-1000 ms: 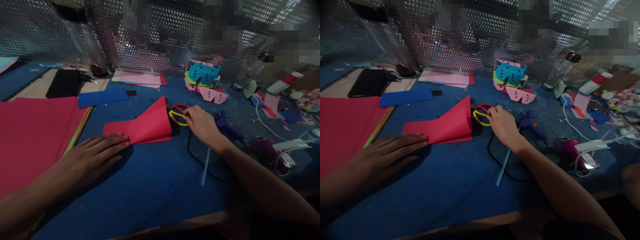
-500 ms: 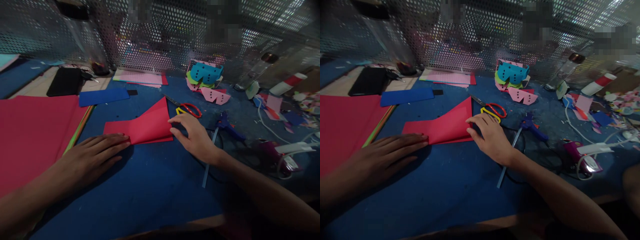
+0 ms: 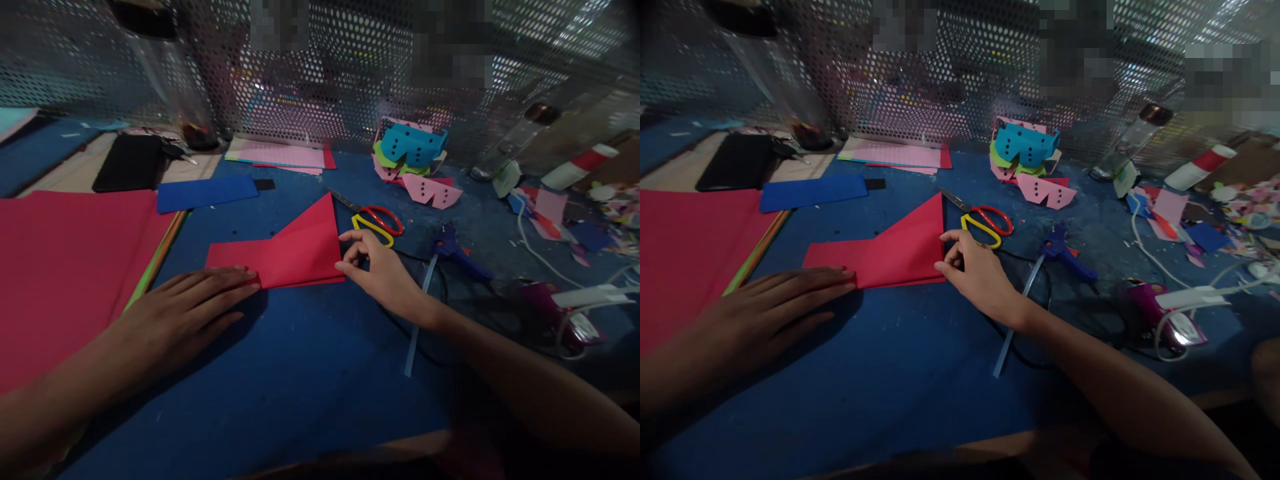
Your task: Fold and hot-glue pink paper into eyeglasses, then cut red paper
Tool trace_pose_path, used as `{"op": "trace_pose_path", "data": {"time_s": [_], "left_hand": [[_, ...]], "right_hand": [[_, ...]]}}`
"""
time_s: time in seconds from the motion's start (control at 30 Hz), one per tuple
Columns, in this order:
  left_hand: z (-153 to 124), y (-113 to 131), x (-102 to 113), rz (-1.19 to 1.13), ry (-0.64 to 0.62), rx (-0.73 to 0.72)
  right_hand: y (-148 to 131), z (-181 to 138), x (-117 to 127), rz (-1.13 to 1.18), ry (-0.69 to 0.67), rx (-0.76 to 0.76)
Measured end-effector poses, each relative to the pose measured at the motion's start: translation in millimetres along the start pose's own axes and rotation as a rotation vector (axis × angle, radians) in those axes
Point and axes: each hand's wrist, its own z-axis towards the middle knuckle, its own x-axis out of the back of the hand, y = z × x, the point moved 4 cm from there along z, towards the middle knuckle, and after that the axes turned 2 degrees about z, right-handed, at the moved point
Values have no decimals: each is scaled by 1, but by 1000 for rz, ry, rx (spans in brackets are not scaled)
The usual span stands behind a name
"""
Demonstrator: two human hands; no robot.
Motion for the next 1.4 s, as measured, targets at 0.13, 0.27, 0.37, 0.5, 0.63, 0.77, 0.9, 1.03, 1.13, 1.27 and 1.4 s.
{"op": "trace_pose_path", "data": {"time_s": [0.13, 0.27, 0.37, 0.5, 0.63, 0.77, 0.9, 1.03, 1.13, 1.27, 1.4], "left_hand": [[2, 1, 0, 19, -13, -9], [0, 1, -1, 34, -22, -7], [-2, 0, -3, 43, -27, 1], [-2, 0, -5, 51, -41, 12], [0, 1, -7, 62, -67, 37], [2, 2, -10, 76, -95, 60], [4, 2, -13, 81, -143, 96], [6, 4, -12, 86, -157, 97], [8, 6, -11, 79, -174, 100], [11, 11, -9, 80, -190, 96], [16, 19, -9, 41, -124, 54]], "right_hand": [[-2, 0, 0, -6, -12, 1], [-4, -1, 0, -9, -35, -7], [-4, -1, 0, -9, -46, -3], [-2, -1, 0, -10, -66, -12], [-2, -2, 0, -7, -77, -12], [-2, -2, 0, -2, -87, -7], [-1, -3, -1, -7, -83, 0], [0, -3, -1, -8, -84, -4], [1, -3, -2, -9, -87, -5], [2, -3, -2, -18, -81, -1], [1, -2, -2, -26, -73, 0]]}}
